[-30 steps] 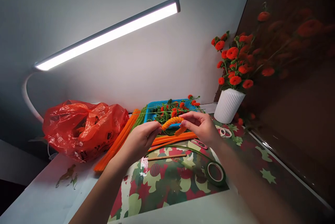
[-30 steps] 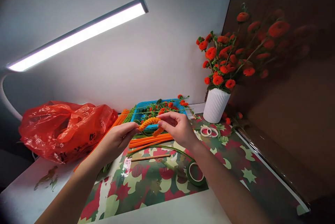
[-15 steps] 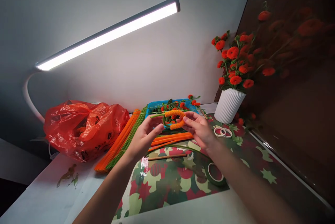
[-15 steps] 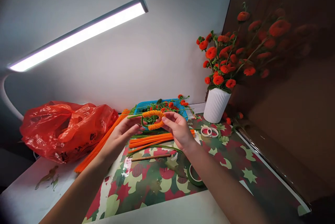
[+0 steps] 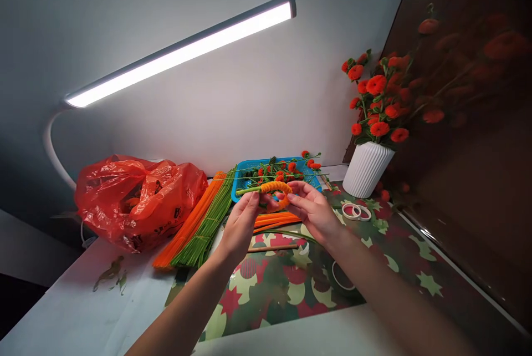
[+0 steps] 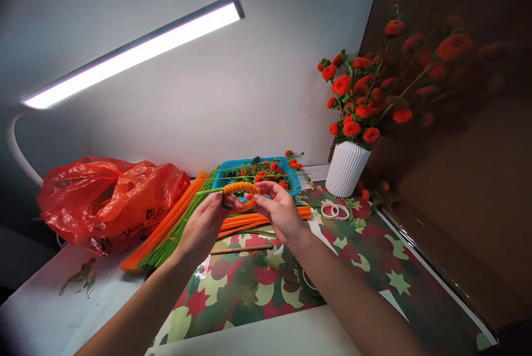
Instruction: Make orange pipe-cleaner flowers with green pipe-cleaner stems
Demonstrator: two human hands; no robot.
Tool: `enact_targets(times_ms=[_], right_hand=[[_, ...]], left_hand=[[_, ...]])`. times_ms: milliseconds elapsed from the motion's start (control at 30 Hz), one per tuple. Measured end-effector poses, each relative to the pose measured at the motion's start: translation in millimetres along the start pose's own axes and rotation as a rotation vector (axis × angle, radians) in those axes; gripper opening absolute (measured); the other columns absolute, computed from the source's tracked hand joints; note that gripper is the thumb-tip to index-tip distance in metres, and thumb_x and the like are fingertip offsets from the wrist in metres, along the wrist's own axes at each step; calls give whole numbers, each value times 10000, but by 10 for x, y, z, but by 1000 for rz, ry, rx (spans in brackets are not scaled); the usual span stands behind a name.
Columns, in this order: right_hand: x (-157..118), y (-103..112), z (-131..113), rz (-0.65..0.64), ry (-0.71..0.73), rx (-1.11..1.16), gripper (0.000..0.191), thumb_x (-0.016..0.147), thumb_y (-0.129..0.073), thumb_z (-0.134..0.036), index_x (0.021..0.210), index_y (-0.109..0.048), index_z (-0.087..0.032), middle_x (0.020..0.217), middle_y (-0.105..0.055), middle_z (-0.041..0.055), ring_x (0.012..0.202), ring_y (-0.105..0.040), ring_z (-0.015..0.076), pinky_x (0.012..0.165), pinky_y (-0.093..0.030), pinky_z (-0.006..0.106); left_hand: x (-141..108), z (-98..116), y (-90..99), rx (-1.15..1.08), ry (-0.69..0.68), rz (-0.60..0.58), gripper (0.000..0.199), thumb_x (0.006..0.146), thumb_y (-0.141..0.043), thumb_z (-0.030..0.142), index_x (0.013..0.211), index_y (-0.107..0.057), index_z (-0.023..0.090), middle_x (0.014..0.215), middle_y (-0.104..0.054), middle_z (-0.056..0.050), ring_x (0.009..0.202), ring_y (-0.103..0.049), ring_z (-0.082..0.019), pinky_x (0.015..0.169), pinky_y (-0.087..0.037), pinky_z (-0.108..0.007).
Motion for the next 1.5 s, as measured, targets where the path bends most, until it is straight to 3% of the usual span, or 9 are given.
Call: enact_targets(times_ms=[133,267,400,533,867,1067,1500], right_hand=[[-57,-82,-75,-126,110,-310,288,688,-766,-340,922,-674,-200,905,-692,22,788,-702,168,732,-557,284],[-105,-136,-138,-181,207,-472,246,757,-702,-381,919,-710,-195,767,-711,26,690,-690,173,701,-578,321],[-92,-104,-168,-122,226,-448,263,748,-710,-389,912,-717,-184,745,-716,26,667,-687,172,689,-582,320],[-64,-70,-151,-106,211,-419,268,746,-712,-383,916,-715,-176,743,-714,22,654,-690,164,681,-575,311],[-45,-56,-101,-115,98,-466,285,716,-726,-365,923,-728,-169,627,-696,6,637,-696,180,687,-558,337],[-23,-21,-67,-125,68,-457,263,713,-726,-363,890,-728,-170,659,-701,9,631,-704,174,672,-558,320],[-28,-23,-35,-139,1,-445,338,658,-759,-424,862,-722,-156,634,-708,14,682,-717,194,691,-553,326]], left_hand=[[13,-28,70,77,9,16,296,849,-567,399,653,-584,178,633,-571,7,650,-514,-137,713,-431,-269],[45,-34,108,135,72,-12,228,817,-576,322,650,-595,169,656,-580,-4,664,-515,-141,691,-435,-272],[57,-52,74,106,61,-55,182,819,-597,343,768,-602,169,736,-641,-25,760,-592,-168,767,-469,-298],[40,-81,82,114,-3,28,196,806,-657,351,855,-558,188,720,-667,-2,747,-635,-155,762,-495,-287],[-26,101,121,739,-317,134,103,850,-602,276,859,-649,185,782,-701,-30,733,-663,-177,711,-493,-286],[-39,185,92,943,-459,84,114,879,-553,242,846,-656,205,778,-683,-30,759,-635,-180,717,-487,-292],[-31,209,74,1008,-445,39,145,896,-521,249,873,-658,208,782,-687,-33,778,-615,-195,721,-470,-298]])
Point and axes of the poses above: each hand's wrist, its own x-axis towards the middle knuckle, its own y-axis out of the back of the hand, z = x × y, the point moved 5 cm from there along x, towards the middle knuckle
